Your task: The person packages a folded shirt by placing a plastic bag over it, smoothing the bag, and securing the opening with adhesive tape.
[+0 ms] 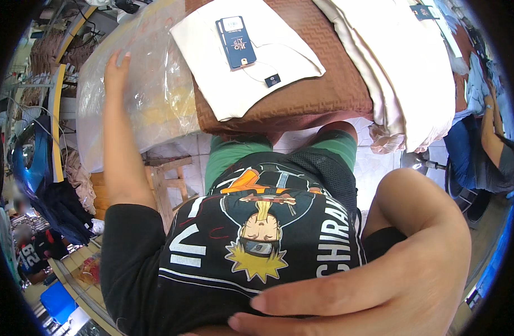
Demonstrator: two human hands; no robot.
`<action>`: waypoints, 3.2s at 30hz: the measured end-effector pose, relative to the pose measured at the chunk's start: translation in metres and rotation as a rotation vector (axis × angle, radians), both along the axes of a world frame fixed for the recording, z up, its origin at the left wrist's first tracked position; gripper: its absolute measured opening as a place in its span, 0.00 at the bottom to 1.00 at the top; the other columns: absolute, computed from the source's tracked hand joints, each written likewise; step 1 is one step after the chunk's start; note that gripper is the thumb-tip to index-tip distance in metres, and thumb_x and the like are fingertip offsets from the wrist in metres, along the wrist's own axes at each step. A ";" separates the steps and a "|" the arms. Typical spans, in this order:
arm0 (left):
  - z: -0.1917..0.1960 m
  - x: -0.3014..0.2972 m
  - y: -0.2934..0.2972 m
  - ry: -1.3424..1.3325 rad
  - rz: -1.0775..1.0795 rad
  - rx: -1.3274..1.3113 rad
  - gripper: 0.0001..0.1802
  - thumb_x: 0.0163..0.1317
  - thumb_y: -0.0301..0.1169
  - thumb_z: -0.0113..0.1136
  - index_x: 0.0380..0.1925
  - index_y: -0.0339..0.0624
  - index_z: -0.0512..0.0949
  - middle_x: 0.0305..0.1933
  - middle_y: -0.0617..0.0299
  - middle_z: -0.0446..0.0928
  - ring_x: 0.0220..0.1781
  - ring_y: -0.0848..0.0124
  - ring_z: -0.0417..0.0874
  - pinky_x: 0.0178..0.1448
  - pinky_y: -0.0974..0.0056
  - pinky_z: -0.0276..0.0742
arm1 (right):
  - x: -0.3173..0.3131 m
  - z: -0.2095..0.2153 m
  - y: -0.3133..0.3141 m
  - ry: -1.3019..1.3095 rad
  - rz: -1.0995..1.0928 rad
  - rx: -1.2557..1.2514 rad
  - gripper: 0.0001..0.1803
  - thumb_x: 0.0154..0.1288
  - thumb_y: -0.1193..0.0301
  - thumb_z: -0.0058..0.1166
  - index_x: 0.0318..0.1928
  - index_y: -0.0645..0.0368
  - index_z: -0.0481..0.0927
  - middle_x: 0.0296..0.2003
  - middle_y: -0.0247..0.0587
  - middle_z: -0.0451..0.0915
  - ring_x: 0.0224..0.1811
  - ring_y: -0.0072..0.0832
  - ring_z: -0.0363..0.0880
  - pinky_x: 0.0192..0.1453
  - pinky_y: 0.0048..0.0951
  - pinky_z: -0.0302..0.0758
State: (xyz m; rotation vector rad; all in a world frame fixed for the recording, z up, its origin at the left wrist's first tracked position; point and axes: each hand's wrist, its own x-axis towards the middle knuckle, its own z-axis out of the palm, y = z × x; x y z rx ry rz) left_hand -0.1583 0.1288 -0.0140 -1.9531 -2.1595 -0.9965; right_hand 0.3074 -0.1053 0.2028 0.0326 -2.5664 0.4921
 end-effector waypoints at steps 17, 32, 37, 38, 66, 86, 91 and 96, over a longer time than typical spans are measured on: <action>0.046 0.153 -0.129 -0.665 -0.238 -0.309 0.15 0.60 0.34 0.60 0.46 0.41 0.80 0.39 0.59 0.82 0.37 0.75 0.80 0.44 0.69 0.74 | 0.023 -0.047 0.091 0.314 -0.657 -0.735 0.26 0.59 0.58 0.60 0.50 0.67 0.78 0.45 0.46 0.80 0.44 0.25 0.79 0.51 0.25 0.74; 0.056 0.142 -0.062 -0.313 -0.048 -0.207 0.15 0.54 0.37 0.63 0.38 0.39 0.80 0.39 0.53 0.81 0.41 0.61 0.81 0.47 0.60 0.75 | -0.015 -0.176 0.288 -0.203 -1.181 -1.055 0.29 0.55 0.52 0.63 0.49 0.62 0.79 0.39 0.38 0.80 0.40 0.24 0.77 0.42 0.26 0.73; 0.054 0.161 -0.015 -0.126 -0.016 -0.155 0.18 0.53 0.41 0.63 0.40 0.41 0.80 0.48 0.52 0.78 0.50 0.55 0.78 0.54 0.57 0.73 | -0.021 -0.181 0.308 -0.395 -1.061 -1.043 0.28 0.49 0.52 0.67 0.42 0.64 0.82 0.30 0.40 0.81 0.30 0.28 0.79 0.36 0.28 0.75; 0.055 0.165 -0.002 -0.076 0.007 -0.137 0.19 0.53 0.42 0.63 0.40 0.42 0.80 0.49 0.52 0.77 0.50 0.55 0.78 0.55 0.57 0.73 | -0.022 -0.184 0.309 -0.391 -1.066 -1.028 0.28 0.48 0.52 0.67 0.41 0.64 0.82 0.29 0.41 0.81 0.30 0.29 0.79 0.36 0.29 0.75; 0.069 0.146 0.098 -0.472 -0.253 -0.733 0.12 0.52 0.40 0.63 0.33 0.48 0.80 0.34 0.70 0.79 0.38 0.75 0.79 0.42 0.66 0.74 | -0.047 -0.182 0.293 -0.067 -0.692 -1.198 0.24 0.61 0.68 0.60 0.56 0.62 0.73 0.43 0.38 0.80 0.40 0.20 0.79 0.47 0.23 0.76; 0.087 0.229 0.075 0.187 -0.294 -0.135 0.08 0.52 0.37 0.59 0.32 0.56 0.85 0.30 0.58 0.83 0.38 0.59 0.84 0.45 0.56 0.79 | -0.074 -0.174 0.301 -0.173 -0.587 -1.003 0.22 0.53 0.70 0.62 0.51 0.59 0.78 0.39 0.41 0.82 0.40 0.27 0.80 0.49 0.29 0.73; 0.072 0.230 0.065 0.178 -0.317 0.069 0.11 0.54 0.37 0.60 0.37 0.50 0.84 0.36 0.55 0.83 0.42 0.57 0.83 0.48 0.56 0.78 | -0.076 -0.175 0.302 -0.205 -0.613 -1.047 0.23 0.52 0.71 0.62 0.51 0.58 0.78 0.40 0.42 0.82 0.41 0.28 0.80 0.49 0.29 0.73; 0.078 0.217 0.077 0.279 -0.123 -0.143 0.12 0.55 0.37 0.60 0.39 0.52 0.84 0.40 0.53 0.82 0.45 0.56 0.82 0.50 0.56 0.77 | -0.076 -0.172 0.296 -0.204 -0.646 -1.046 0.23 0.52 0.70 0.61 0.51 0.58 0.78 0.40 0.42 0.82 0.41 0.29 0.80 0.49 0.30 0.73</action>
